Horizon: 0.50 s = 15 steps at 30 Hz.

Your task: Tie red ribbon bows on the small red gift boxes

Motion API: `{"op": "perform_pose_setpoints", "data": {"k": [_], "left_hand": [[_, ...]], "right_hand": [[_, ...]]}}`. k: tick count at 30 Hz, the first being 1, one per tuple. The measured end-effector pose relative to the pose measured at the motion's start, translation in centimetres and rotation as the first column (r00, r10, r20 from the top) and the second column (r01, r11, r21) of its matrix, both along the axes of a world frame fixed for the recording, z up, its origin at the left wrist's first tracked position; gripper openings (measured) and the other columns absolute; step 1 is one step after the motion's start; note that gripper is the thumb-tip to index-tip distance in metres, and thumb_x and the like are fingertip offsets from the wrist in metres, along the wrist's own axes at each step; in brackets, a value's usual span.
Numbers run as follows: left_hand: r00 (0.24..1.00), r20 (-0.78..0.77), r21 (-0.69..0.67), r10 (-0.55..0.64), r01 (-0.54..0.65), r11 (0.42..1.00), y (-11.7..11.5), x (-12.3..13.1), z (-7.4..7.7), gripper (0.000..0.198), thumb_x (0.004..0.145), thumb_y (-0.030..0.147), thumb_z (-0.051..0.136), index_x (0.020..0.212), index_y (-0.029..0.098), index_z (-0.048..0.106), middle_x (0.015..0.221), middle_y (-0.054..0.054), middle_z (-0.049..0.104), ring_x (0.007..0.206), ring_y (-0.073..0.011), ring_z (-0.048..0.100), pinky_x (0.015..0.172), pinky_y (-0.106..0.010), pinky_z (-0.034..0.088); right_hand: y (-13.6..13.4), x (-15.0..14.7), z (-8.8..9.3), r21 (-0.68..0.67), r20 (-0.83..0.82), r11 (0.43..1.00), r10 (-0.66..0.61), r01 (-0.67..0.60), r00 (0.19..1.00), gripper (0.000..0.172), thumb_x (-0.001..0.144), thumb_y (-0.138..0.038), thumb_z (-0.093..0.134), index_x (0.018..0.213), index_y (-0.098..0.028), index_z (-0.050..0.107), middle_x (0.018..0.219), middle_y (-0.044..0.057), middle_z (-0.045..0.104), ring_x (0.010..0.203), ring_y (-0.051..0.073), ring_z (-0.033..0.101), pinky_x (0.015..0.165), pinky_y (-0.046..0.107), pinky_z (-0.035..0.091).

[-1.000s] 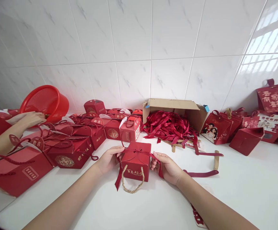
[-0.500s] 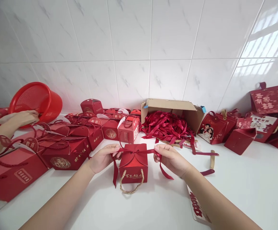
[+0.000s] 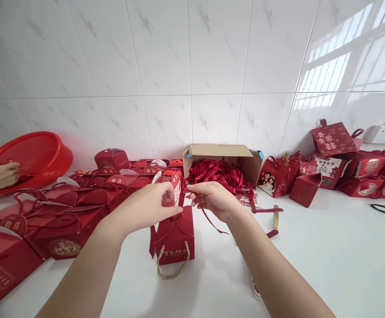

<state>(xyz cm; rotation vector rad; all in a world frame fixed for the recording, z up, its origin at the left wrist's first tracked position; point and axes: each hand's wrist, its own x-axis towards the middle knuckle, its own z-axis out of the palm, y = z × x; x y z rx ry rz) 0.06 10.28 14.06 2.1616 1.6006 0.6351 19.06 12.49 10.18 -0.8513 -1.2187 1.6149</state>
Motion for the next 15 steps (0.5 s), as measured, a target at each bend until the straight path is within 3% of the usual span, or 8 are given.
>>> {"op": "perform_pose_setpoints", "data": {"k": [6,11,15], "left_hand": [[0.992,-0.121,0.033,-0.023,0.027,0.999,1.1,1.1,-1.0,0.017,0.074,0.039,0.06,0.083,0.025,0.057,0.083,0.0,0.068,0.076,-0.0225,0.062,0.056,-0.028,0.037],[0.985,-0.171,0.094,0.015,0.001,0.996,1.7,1.3,-0.9,0.016,0.081,0.038,0.051,0.079,0.026,0.061,0.088,0.0,0.07,0.087,-0.0228,0.063,0.06,-0.029,0.041],[0.964,-0.243,0.159,0.104,-0.066,0.985,1.5,1.1,-0.5,0.009,0.078,0.029,0.052,0.076,0.025,0.059,0.087,-0.001,0.071,0.083,-0.023,0.064,0.06,-0.03,0.041]], "right_hand": [[-0.1,-0.1,-0.1,0.018,-0.024,0.999,0.039,-0.038,0.999,0.018,0.07,-0.03,0.074,0.063,-0.015,0.068,0.062,-0.001,0.063,0.057,0.01,0.056,0.065,0.029,0.039],[-0.1,-0.1,-0.3,0.044,0.025,0.994,0.101,-0.103,0.995,0.018,0.072,-0.033,0.073,0.07,-0.015,0.069,0.071,0.001,0.068,0.063,0.011,0.058,0.07,0.028,0.042],[-0.3,-0.2,-0.3,0.065,0.18,0.998,0.001,-0.013,0.984,0.022,0.072,-0.034,0.075,0.083,-0.018,0.065,0.067,-0.001,0.066,0.064,0.012,0.058,0.067,0.027,0.04]]}}
